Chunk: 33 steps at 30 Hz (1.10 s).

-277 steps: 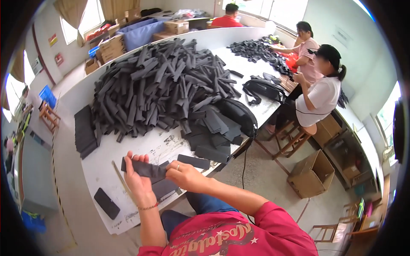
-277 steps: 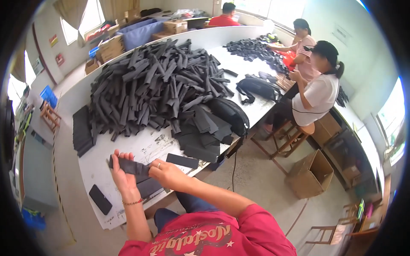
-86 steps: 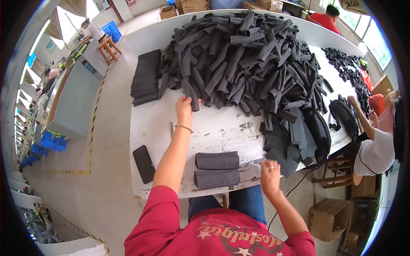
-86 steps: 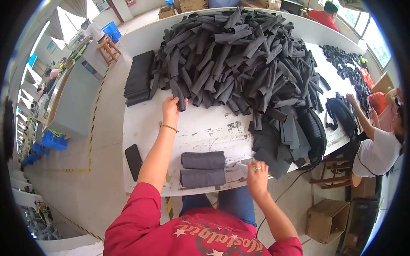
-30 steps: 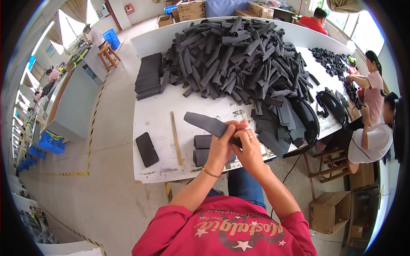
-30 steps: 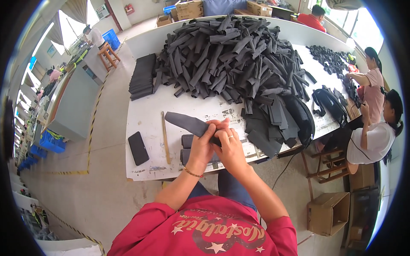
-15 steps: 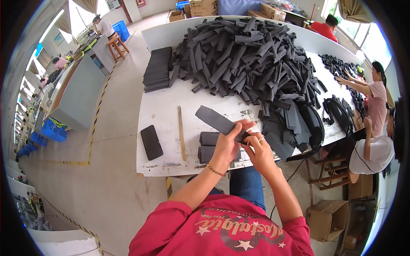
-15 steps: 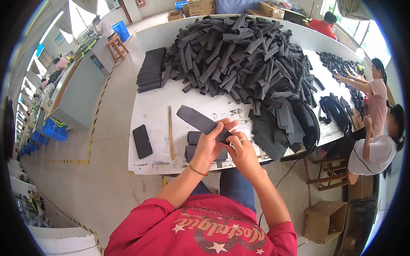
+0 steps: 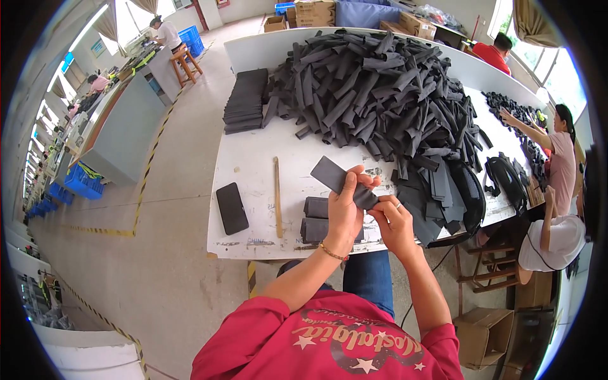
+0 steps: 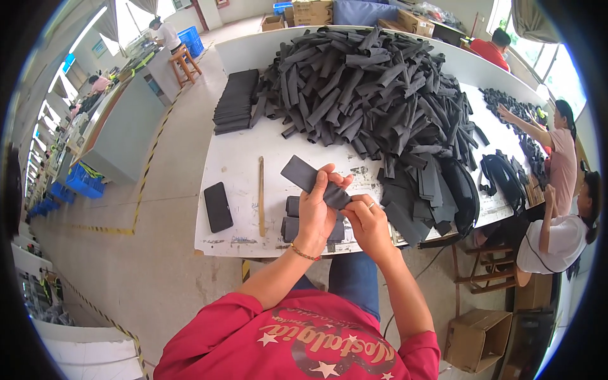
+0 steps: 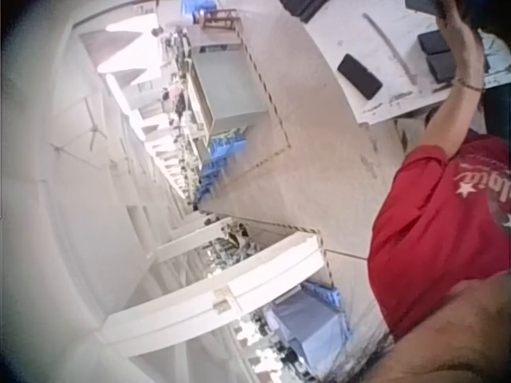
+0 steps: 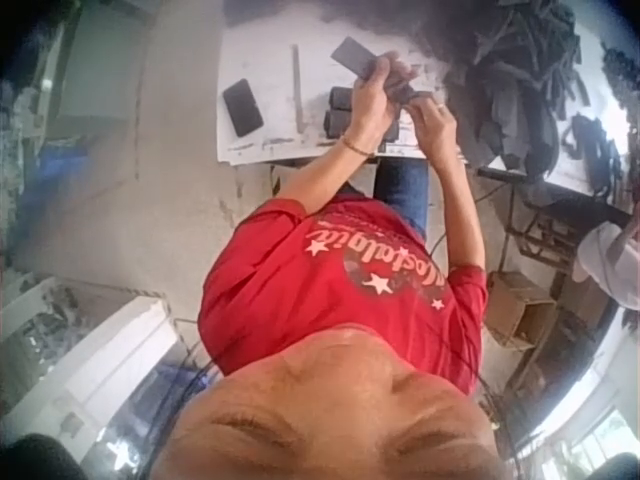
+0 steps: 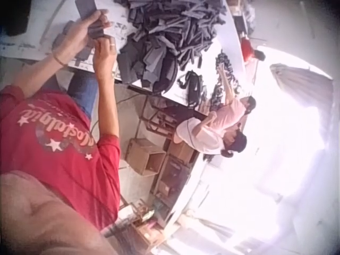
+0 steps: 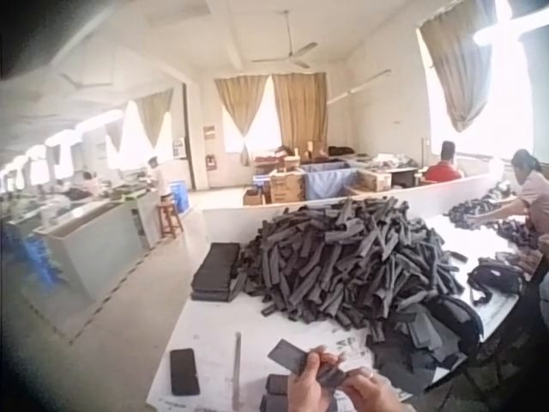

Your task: Inspecting and sorting manufactured foam components at a workstation.

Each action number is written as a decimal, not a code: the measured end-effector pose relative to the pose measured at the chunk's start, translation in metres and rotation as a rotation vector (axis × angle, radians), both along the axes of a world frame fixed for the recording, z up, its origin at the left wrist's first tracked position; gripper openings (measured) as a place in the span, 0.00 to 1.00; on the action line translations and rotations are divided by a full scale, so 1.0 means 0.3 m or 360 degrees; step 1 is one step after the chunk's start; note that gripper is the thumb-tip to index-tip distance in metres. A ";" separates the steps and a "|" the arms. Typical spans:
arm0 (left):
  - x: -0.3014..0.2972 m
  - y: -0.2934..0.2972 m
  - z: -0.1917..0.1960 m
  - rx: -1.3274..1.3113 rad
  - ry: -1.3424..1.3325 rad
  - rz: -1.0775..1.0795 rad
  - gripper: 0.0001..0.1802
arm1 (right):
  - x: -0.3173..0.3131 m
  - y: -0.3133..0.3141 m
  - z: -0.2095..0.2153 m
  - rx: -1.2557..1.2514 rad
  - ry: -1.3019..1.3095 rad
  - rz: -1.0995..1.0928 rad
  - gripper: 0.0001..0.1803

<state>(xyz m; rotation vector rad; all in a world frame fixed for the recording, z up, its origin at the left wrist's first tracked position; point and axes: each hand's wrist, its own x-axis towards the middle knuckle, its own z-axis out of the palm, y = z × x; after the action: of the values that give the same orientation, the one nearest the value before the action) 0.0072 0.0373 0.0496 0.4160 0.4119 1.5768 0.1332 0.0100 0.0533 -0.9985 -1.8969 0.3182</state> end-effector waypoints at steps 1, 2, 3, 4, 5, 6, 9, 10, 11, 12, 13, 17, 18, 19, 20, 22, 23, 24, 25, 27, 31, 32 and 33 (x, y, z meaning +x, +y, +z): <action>0.001 0.001 -0.003 0.0002 0.0000 0.0002 0.17 | 0.000 0.001 -0.001 -0.0005 -0.0002 0.0004 0.07; 0.002 0.002 -0.007 0.0005 -0.0008 -0.0009 0.17 | -0.001 0.002 -0.002 -0.0009 -0.0004 0.0007 0.07; 0.004 0.003 -0.009 0.0006 -0.0017 -0.0024 0.17 | -0.001 0.003 -0.002 -0.0008 -0.0005 0.0005 0.07; 0.006 0.004 -0.012 0.0007 -0.0018 -0.0026 0.17 | -0.002 0.005 -0.001 0.0000 -0.0010 0.0006 0.07; 0.008 0.005 -0.014 0.0003 -0.0026 -0.0024 0.17 | -0.002 0.006 -0.002 0.0009 -0.0015 0.0007 0.07; 0.008 0.006 -0.017 0.0000 -0.0034 -0.0019 0.17 | -0.003 0.007 -0.003 0.0010 -0.0015 0.0008 0.07; -0.006 0.016 -0.023 -0.0045 -0.0078 -0.0036 0.17 | -0.005 0.008 -0.008 -0.0027 -0.0006 0.0009 0.07; -0.011 0.020 -0.023 -0.0044 -0.0081 -0.0042 0.17 | -0.006 0.009 -0.011 0.0007 -0.0028 0.0021 0.07; -0.017 0.026 -0.022 -0.0040 -0.0086 -0.0025 0.17 | -0.004 0.009 -0.012 0.0039 -0.0050 0.0032 0.07; -0.025 0.031 -0.017 -0.0039 -0.0090 -0.0007 0.17 | -0.002 0.007 -0.013 0.0039 -0.0051 0.0028 0.07; -0.033 0.035 -0.011 -0.0077 -0.0063 0.0016 0.18 | 0.000 0.004 -0.015 0.0005 -0.0066 0.0028 0.07; -0.036 0.029 0.004 0.0007 -0.0013 -0.0019 0.18 | -0.002 0.003 0.000 -0.0023 -0.0072 0.0017 0.08; -0.033 0.024 0.010 -0.0001 -0.0002 -0.0013 0.18 | -0.003 0.004 0.001 -0.0021 -0.0071 0.0018 0.08; -0.031 0.021 0.012 -0.0009 0.0010 -0.0005 0.18 | -0.005 0.006 0.001 -0.0026 -0.0056 0.0026 0.08; -0.029 0.020 0.009 -0.0008 0.0011 -0.0004 0.18 | -0.007 0.008 0.001 -0.0031 -0.0042 0.0035 0.08; -0.024 0.018 -0.001 -0.0029 0.0005 0.0015 0.17 | -0.009 0.011 -0.007 -0.0038 -0.0047 0.0036 0.08; -0.023 0.019 -0.005 -0.0028 0.0004 0.0016 0.17 | -0.010 0.011 -0.009 -0.0046 -0.0052 0.0036 0.08; -0.023 0.018 -0.009 -0.0019 -0.0002 0.0025 0.17 | -0.012 0.012 -0.008 -0.0047 -0.0052 0.0037 0.08; -0.024 0.017 -0.013 -0.0009 -0.0009 0.0034 0.17 | -0.015 0.014 -0.005 -0.0010 -0.0054 0.0039 0.07; -0.026 0.018 -0.018 0.0002 -0.0028 0.0034 0.17 | -0.017 0.017 -0.003 0.0028 -0.0058 0.0039 0.07; -0.034 0.016 -0.020 0.0047 0.0018 -0.0013 0.18 | -0.014 0.010 -0.011 -0.0074 -0.0017 0.0038 0.06; -0.038 0.017 -0.019 0.0047 0.0020 -0.0016 0.18 | -0.012 0.006 -0.014 -0.0179 0.0027 0.0031 0.07; -0.039 0.018 -0.012 0.0074 0.0023 -0.0001 0.18 | -0.017 0.000 -0.008 -0.0180 0.0027 0.0019 0.07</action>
<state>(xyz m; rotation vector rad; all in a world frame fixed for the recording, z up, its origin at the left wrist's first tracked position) -0.0046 0.0428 0.0459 0.4631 0.3868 1.5862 0.1282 0.0101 0.0509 -1.0564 -1.8871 0.4438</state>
